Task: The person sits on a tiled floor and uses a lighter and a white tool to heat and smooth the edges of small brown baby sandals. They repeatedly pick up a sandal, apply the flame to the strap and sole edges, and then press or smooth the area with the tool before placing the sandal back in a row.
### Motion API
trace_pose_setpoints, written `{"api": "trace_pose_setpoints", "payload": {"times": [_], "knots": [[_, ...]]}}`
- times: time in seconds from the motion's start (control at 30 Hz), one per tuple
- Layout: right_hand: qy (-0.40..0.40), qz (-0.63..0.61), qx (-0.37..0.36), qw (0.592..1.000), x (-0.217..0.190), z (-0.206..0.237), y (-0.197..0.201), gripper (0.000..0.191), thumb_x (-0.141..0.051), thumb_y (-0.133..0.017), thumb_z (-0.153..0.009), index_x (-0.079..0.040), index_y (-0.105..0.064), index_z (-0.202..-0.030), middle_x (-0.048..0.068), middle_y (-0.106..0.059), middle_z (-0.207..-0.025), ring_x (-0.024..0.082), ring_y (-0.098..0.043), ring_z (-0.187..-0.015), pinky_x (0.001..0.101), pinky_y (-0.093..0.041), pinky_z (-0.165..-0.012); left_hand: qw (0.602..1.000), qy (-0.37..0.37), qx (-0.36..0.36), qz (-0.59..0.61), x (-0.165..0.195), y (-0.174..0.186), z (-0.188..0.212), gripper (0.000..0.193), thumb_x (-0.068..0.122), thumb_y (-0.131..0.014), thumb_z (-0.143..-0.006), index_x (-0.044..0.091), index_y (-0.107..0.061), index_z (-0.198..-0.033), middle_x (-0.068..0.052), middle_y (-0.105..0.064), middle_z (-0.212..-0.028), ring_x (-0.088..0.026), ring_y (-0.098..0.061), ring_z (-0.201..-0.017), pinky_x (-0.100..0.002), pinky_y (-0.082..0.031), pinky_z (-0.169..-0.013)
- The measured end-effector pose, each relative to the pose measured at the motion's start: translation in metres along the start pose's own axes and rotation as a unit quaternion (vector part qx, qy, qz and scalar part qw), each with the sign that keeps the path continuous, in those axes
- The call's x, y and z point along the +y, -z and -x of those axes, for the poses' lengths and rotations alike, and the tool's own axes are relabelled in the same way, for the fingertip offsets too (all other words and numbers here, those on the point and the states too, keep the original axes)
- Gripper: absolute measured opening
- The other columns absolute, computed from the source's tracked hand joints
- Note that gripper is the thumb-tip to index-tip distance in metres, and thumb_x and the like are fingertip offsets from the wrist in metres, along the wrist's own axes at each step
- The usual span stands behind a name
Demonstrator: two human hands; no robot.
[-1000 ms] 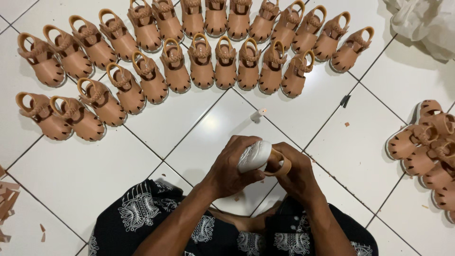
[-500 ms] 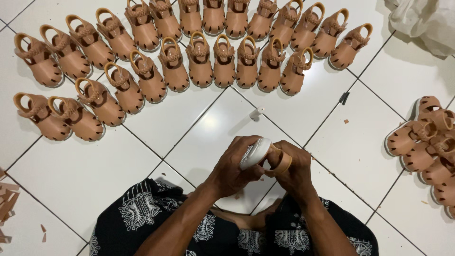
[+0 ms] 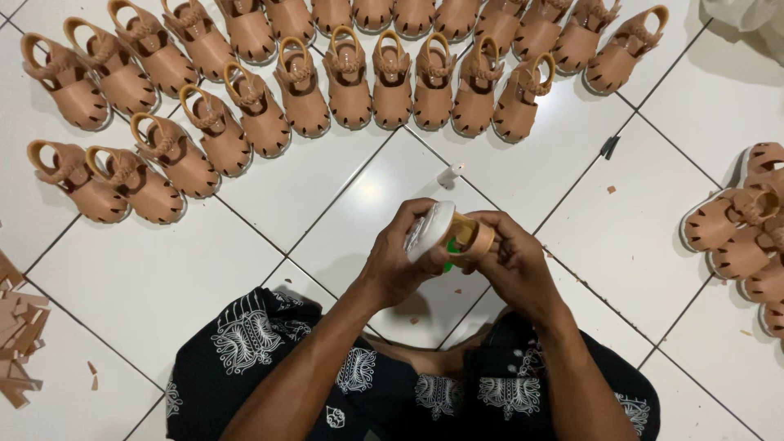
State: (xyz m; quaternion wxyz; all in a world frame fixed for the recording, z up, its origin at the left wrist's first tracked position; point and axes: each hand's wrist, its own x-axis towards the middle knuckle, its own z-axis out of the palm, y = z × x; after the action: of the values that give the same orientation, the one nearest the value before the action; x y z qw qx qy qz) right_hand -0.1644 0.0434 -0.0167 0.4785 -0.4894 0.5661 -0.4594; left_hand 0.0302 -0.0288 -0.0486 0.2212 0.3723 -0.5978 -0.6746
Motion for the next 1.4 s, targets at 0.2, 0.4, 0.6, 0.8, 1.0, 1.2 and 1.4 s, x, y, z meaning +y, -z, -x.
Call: {"api": "trace_pose_setpoints", "payload": {"times": [0.2,0.4,0.6,0.8,1.0,1.2,1.4], "knots": [[-0.043,0.057,0.035,0.997,0.01,-0.003,0.003,0.022,-0.005,-0.068,-0.093,0.005,-0.066,-0.113,0.008,-0.075,-0.092,0.012,-0.073,-0.083,0.0269,-0.062,-0.074,0.99,-0.052,-0.031,0.129,-0.009,-0.001,-0.003,0.103,0.078,-0.071,-0.08,0.003,-0.04,-0.143,-0.017,-0.063,-0.119,-0.017,-0.066,-0.101,-0.032,-0.06,-0.079],[-0.04,0.03,0.044,0.998,0.018,-0.005,-0.001,0.021,-0.004,-0.064,-0.094,0.005,-0.066,-0.114,0.008,-0.074,-0.092,0.011,-0.073,-0.082,0.0263,-0.063,-0.074,0.989,-0.014,-0.048,0.143,-0.014,-0.003,-0.007,0.099,0.077,-0.068,-0.08,0.004,-0.038,-0.14,-0.017,-0.064,-0.115,-0.019,-0.068,-0.095,-0.036,-0.061,-0.08],[-0.062,-0.026,0.038,0.997,0.021,-0.004,-0.003,0.022,-0.012,-0.06,-0.104,0.005,-0.066,-0.115,0.007,-0.071,-0.09,0.012,-0.067,-0.082,0.0257,-0.058,-0.074,0.986,0.046,0.009,0.163,-0.013,0.0,-0.008,0.085,0.073,-0.036,-0.097,0.005,-0.039,-0.148,-0.015,-0.064,-0.128,-0.022,-0.069,-0.113,-0.034,-0.059,-0.092],[0.0,0.068,0.084,0.994,0.003,0.001,-0.009,0.025,-0.016,-0.065,-0.1,0.002,-0.067,-0.117,0.012,-0.072,-0.104,0.017,-0.07,-0.093,0.0292,-0.06,-0.079,0.892,0.113,-0.046,0.436,-0.011,0.004,-0.006,0.088,0.072,-0.018,-0.104,-0.002,-0.052,-0.138,-0.021,-0.073,-0.105,-0.033,-0.074,-0.095,-0.043,-0.062,-0.078],[0.165,0.147,0.032,0.975,-0.019,0.005,-0.013,0.028,-0.02,-0.066,-0.1,-0.008,-0.065,-0.126,0.018,-0.056,-0.146,0.03,-0.058,-0.135,0.0437,-0.051,-0.112,0.868,0.13,-0.069,0.475,-0.012,0.005,-0.004,0.088,0.073,-0.017,-0.103,0.001,-0.053,-0.138,-0.021,-0.074,-0.102,-0.033,-0.075,-0.087,-0.041,-0.064,-0.075],[0.163,0.198,0.004,0.967,-0.023,0.005,-0.014,0.034,-0.022,-0.069,-0.095,-0.011,-0.068,-0.127,0.022,-0.05,-0.153,0.035,-0.054,-0.137,0.0467,-0.049,-0.109,0.868,0.114,-0.045,0.481,-0.018,0.002,-0.005,0.082,0.071,-0.017,-0.105,0.007,-0.052,-0.142,-0.017,-0.07,-0.108,-0.027,-0.073,-0.096,-0.04,-0.063,-0.083],[0.19,0.171,0.056,0.965,-0.026,0.006,-0.01,0.048,-0.018,-0.075,-0.097,-0.017,-0.054,-0.14,0.012,-0.062,-0.137,0.026,-0.064,-0.124,0.0368,-0.057,-0.098,0.895,0.069,-0.047,0.439,-0.017,-0.003,-0.009,0.087,0.073,-0.014,-0.103,0.004,-0.051,-0.138,-0.019,-0.07,-0.109,-0.029,-0.073,-0.099,-0.041,-0.064,-0.084]]}}
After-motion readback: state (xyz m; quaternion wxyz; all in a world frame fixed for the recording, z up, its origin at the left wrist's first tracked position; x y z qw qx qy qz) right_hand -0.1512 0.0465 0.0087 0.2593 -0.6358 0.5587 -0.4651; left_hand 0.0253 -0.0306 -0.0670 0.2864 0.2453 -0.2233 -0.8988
